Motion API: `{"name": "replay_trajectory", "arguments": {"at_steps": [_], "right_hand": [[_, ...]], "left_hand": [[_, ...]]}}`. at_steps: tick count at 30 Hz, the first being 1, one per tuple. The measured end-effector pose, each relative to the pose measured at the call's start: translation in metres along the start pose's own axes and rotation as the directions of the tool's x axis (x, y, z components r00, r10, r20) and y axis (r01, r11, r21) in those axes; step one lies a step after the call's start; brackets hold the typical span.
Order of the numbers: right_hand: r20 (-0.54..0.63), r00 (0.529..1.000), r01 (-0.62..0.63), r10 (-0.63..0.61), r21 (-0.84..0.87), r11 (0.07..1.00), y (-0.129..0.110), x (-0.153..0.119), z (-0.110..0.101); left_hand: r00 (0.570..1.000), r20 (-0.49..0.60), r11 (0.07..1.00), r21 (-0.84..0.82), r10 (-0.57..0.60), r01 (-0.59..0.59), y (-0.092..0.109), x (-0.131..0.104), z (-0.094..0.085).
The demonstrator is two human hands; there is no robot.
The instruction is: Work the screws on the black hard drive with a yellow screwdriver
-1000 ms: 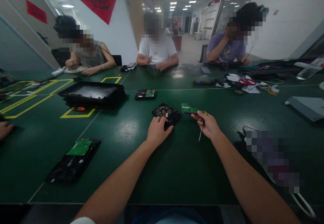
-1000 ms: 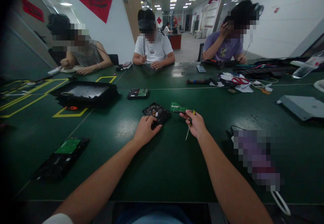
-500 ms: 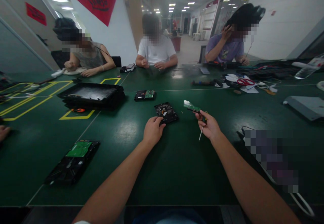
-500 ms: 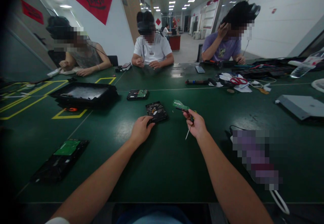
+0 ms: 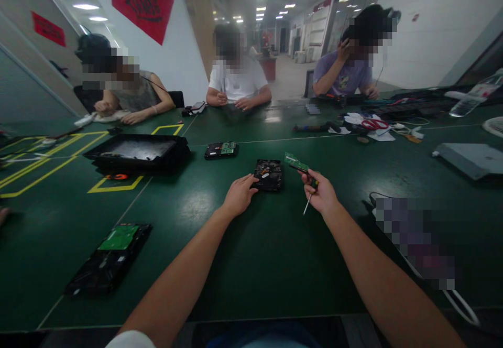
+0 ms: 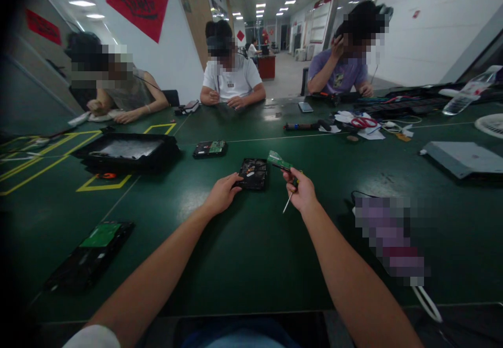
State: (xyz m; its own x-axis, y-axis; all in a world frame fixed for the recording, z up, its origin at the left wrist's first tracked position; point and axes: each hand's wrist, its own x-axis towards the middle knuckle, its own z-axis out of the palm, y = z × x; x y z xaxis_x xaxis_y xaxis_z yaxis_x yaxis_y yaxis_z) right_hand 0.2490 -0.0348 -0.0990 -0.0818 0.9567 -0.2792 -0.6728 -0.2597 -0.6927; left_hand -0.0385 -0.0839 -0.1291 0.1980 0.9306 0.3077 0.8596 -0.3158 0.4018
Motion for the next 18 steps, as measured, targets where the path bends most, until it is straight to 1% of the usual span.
{"name": "replay_trajectory", "arguments": {"at_steps": [3, 7, 10, 13, 15, 18], "right_hand": [[-0.005, 1.0, -0.007, 0.008, 0.036, 0.999, -0.002, 0.0, -0.001], [0.0, 1.0, 0.008, -0.008, 0.045, 0.999, -0.003, 0.001, -0.003], [-0.001, 1.0, 0.022, -0.022, 0.007, 1.0, -0.004, 0.0, -0.004], [-0.007, 1.0, 0.017, -0.017, 0.021, 1.0, -0.004, -0.002, -0.003], [-0.004, 1.0, 0.018, -0.017, 0.018, 1.0, -0.004, -0.002, -0.004], [0.001, 1.0, 0.031, -0.031, -0.019, 0.999, -0.003, -0.003, -0.004]], "left_hand": [[0.999, 0.007, 0.999, -0.011, 0.037, -0.037, 0.003, 0.007, 0.005], [0.996, 0.009, 0.996, -0.011, 0.088, -0.088, 0.015, 0.011, 0.01], [0.992, 0.008, 0.992, -0.017, 0.123, -0.123, 0.023, 0.008, 0.011], [0.99, -0.046, 0.99, -0.045, 0.134, -0.137, 0.026, 0.002, 0.008], [0.991, -0.114, 0.993, -0.081, 0.076, -0.086, 0.025, -0.003, 0.005], [0.976, -0.2, 0.992, -0.107, -0.092, 0.071, 0.021, -0.009, 0.002]]}}
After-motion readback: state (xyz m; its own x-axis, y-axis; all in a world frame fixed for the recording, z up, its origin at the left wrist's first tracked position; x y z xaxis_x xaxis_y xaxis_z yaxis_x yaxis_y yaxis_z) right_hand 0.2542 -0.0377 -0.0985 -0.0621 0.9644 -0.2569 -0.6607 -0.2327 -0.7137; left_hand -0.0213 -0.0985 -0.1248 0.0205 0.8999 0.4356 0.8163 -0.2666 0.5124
